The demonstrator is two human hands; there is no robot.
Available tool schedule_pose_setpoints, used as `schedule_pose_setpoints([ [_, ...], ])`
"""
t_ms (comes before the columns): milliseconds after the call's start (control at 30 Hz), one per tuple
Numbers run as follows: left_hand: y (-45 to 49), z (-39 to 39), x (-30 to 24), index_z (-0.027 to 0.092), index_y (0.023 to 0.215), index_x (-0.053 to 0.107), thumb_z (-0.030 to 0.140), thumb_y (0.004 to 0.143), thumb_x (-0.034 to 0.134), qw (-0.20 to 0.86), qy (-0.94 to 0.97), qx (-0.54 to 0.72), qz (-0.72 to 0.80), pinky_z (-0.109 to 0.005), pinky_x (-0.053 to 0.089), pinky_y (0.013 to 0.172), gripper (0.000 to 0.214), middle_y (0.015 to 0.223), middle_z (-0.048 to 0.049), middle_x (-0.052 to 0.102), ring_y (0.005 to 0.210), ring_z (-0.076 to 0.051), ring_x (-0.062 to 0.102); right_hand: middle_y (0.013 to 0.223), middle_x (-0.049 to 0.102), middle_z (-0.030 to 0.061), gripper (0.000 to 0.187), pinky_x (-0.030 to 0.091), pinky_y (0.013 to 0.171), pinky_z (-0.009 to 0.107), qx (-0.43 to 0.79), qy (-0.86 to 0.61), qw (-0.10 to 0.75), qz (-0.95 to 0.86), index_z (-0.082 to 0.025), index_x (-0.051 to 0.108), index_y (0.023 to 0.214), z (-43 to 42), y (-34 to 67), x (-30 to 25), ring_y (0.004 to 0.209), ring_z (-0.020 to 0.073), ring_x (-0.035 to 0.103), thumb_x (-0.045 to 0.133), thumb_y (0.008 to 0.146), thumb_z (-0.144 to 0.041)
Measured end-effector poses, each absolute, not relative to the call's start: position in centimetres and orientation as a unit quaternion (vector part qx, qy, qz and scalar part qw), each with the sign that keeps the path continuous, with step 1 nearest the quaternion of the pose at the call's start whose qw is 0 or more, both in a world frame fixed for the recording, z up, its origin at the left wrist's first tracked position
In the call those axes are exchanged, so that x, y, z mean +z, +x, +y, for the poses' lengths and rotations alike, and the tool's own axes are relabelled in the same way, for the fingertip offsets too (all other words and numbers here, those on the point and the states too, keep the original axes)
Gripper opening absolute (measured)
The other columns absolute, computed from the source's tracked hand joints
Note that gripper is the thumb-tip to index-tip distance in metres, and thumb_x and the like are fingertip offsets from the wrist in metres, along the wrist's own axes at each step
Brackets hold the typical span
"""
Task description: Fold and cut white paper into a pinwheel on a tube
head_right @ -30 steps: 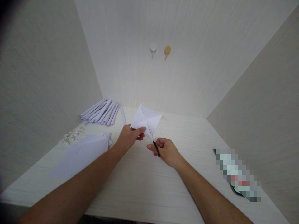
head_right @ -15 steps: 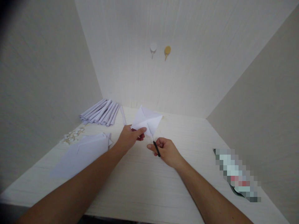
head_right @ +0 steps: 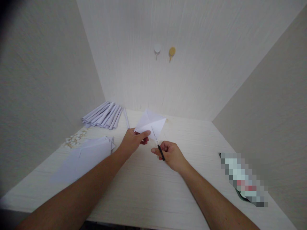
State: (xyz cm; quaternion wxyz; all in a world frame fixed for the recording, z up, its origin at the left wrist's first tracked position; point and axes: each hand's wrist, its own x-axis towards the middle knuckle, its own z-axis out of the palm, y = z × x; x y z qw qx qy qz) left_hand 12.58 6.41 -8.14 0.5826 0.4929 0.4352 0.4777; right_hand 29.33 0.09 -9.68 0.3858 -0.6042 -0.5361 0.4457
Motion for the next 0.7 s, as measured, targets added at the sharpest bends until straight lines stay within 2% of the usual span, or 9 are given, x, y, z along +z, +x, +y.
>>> schedule_pose_setpoints([
  [267,12.43,6.44,-8.09,0.012,0.065,0.068,0.026,0.072,0.076,0.577,0.485,0.497,0.431,-0.024,0.050,0.050,0.018,0.056,-0.0025,0.065,0.049,-0.012,0.058,0.050,0.059,-0.0037,0.047,0.020,0.038,0.023,0.474,-0.598,0.356,-0.540,-0.021,0.051,0.064,0.04,29.66,-9.94,0.038,0.0068,0.035,0.083,0.066,-0.056],
  [533,12.13,7.11,-8.36,0.014,0.067,0.066,0.034,0.069,0.072,0.553,0.445,0.551,0.440,-0.024,0.049,0.050,0.021,0.058,-0.0010,0.062,0.051,-0.012,0.055,0.054,0.061,-0.0026,0.048,0.025,0.041,0.022,0.485,-0.588,0.338,-0.552,-0.021,0.051,0.062,-0.23,29.46,-9.75,0.042,0.0074,0.039,0.086,0.062,-0.052],
  [600,12.04,7.28,-8.37,0.015,0.069,0.065,0.033,0.068,0.069,0.544,0.437,0.561,0.445,-0.023,0.049,0.050,0.018,0.063,-0.0017,0.062,0.055,-0.013,0.057,0.054,0.061,-0.0025,0.048,0.025,0.041,0.022,0.480,-0.588,0.345,-0.552,-0.021,0.050,0.062,-0.20,29.49,-9.95,0.043,0.0079,0.039,0.087,0.062,-0.052],
  [700,11.96,7.27,-8.24,0.018,0.074,0.064,0.028,0.064,0.065,0.543,0.435,0.562,0.448,-0.022,0.051,0.050,0.014,0.072,-0.0021,0.064,0.064,-0.015,0.060,0.051,0.055,-0.0047,0.049,0.024,0.041,0.023,0.450,-0.594,0.404,-0.531,-0.022,0.048,0.061,-0.09,29.58,-10.11,0.043,0.0083,0.038,0.087,0.061,-0.053],
])
